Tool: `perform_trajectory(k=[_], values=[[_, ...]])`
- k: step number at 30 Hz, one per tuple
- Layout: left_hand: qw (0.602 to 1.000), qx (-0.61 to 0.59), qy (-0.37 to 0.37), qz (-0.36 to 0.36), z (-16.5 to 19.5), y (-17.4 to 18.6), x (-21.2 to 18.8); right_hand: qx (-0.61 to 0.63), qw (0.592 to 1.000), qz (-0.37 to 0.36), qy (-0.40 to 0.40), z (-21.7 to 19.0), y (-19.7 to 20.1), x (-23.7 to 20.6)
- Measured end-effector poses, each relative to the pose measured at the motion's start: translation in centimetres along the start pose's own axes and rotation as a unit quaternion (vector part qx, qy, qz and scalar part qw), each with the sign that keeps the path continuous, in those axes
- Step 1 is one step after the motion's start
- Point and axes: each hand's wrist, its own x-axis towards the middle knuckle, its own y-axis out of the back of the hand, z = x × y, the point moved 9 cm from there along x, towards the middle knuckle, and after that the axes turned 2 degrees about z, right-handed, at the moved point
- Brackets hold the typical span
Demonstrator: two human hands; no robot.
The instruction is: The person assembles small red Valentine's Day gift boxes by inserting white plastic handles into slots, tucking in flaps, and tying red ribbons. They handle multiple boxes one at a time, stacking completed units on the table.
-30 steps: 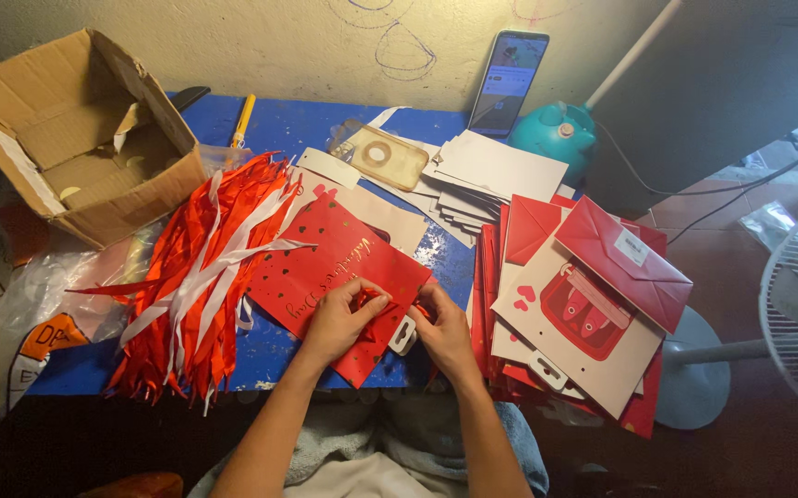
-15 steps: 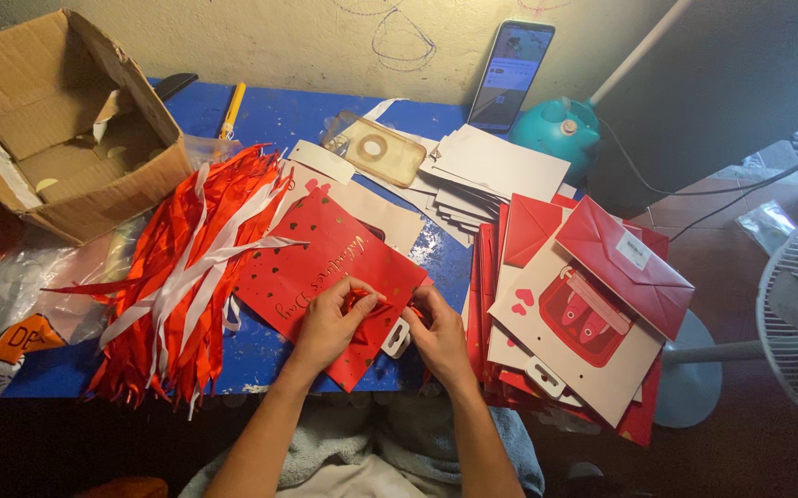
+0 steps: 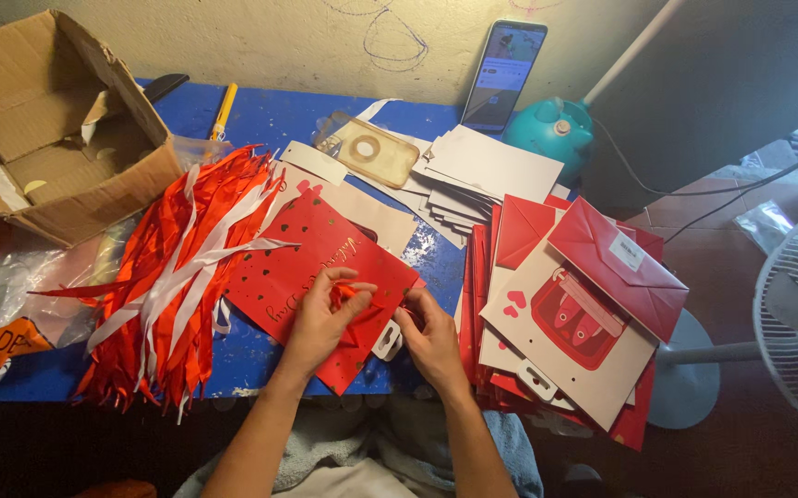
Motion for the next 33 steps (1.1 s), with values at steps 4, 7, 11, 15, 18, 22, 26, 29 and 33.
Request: perform_trajectory(k=[4,7,11,15,18,22,26,29,33], values=[[0.99,0.142,-0.008,-0.001,1.5,-0.8,-0.7,-0.01,1.0,0.004,-0.004,-0.1,0.2,0.1],[0.979,0.203,-0.027,0.0,2.6,-1.1,-0.9,-0.037,0.999,0.01,-0.009,-0.1,0.4,0.1],[0.968,0.236,-0.086,0.005,3.6,-1.5,-0.9,-0.049,0.999,0.012,-0.001,-0.2,0.5,0.2],[0.973,0.226,-0.007,0.054,1.5,-0.2,-0.5,-0.08,0.997,0.019,-0.011,-0.1,0.6,0.3],[0.988,0.145,-0.004,0.054,1.0,0.1,-0.2,-0.076,0.997,0.019,-0.016,-0.2,0.5,0.3],[0.998,0.06,0.015,0.031,0.8,-0.2,0.1,-0.065,0.998,0.015,-0.016,-0.4,0.3,0.5],[0.975,0.224,0.004,0.018,1.5,-0.4,-0.3,-0.034,0.999,0.004,-0.004,-0.8,0.1,0.5],[0.964,0.26,-0.052,0.031,2.2,-0.4,-0.3,-0.055,0.998,0.009,-0.01,-0.7,0.1,0.6],[0.978,0.203,-0.034,0.023,1.1,0.0,0.2,-0.066,0.998,0.01,-0.011,-0.7,0.1,0.6]])
